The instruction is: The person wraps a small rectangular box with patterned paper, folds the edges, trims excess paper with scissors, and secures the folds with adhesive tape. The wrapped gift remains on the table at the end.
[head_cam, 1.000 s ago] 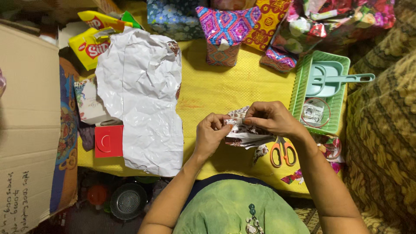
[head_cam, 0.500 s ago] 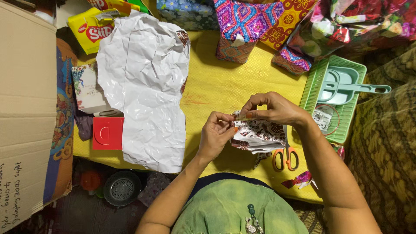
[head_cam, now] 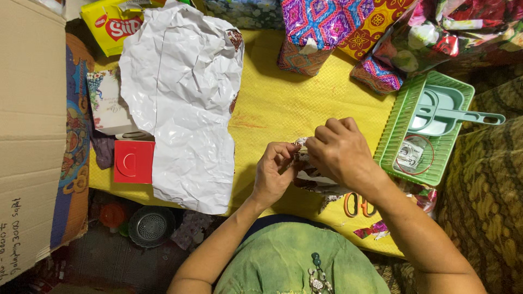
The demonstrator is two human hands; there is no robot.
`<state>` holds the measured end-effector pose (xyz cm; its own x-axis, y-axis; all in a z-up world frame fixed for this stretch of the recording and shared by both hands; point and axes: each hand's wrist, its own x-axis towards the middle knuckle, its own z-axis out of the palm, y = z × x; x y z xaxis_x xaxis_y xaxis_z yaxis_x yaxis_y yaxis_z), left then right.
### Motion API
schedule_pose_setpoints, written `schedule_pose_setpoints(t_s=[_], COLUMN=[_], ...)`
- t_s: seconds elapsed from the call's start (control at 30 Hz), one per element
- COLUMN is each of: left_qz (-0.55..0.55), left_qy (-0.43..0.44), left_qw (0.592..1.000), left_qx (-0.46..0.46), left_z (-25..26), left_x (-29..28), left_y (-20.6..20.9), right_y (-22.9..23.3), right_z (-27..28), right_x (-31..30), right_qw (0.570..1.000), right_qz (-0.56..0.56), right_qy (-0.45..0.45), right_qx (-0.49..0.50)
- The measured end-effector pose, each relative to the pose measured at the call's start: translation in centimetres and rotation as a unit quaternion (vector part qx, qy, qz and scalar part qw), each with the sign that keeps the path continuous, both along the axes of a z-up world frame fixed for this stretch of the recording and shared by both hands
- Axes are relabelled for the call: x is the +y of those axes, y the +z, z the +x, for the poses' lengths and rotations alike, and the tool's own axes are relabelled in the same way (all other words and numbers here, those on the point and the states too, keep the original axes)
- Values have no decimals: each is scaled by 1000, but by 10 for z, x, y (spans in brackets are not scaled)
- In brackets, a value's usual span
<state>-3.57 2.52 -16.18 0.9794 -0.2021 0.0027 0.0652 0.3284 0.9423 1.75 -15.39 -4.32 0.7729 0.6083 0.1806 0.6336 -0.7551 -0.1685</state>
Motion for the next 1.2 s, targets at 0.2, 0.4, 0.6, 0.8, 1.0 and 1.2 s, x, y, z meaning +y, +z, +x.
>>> schedule_pose_setpoints(t_s=[0.2,0.4,0.6,0.8,1.0,1.2], left_qz=[15,-12,22,11,78,141], left_qy=[-9,-8,-2,-20,-41,-69], left_qw=[1000,1000,1000,999,996,986], left_qx=[-19,-8,-20,-24,-19,-55], left_z=[0,-1,-1,1,4,8], left_x=[2,2,2,5,10,15], left_y=[7,9,4,7,21,26], right_y=[0,1,3,13,27,25], right_z=[-8,-13,-17,-17,-21,-33], right_x=[15,19,19,12,-1,-11], right_qw=[999,999,997,991,985,984], right_qz=[-45,-39,-22,10,30,101], right_qy=[4,-2,-23,-24,-55,-80], right_qx=[-4,23,64,132,159,120])
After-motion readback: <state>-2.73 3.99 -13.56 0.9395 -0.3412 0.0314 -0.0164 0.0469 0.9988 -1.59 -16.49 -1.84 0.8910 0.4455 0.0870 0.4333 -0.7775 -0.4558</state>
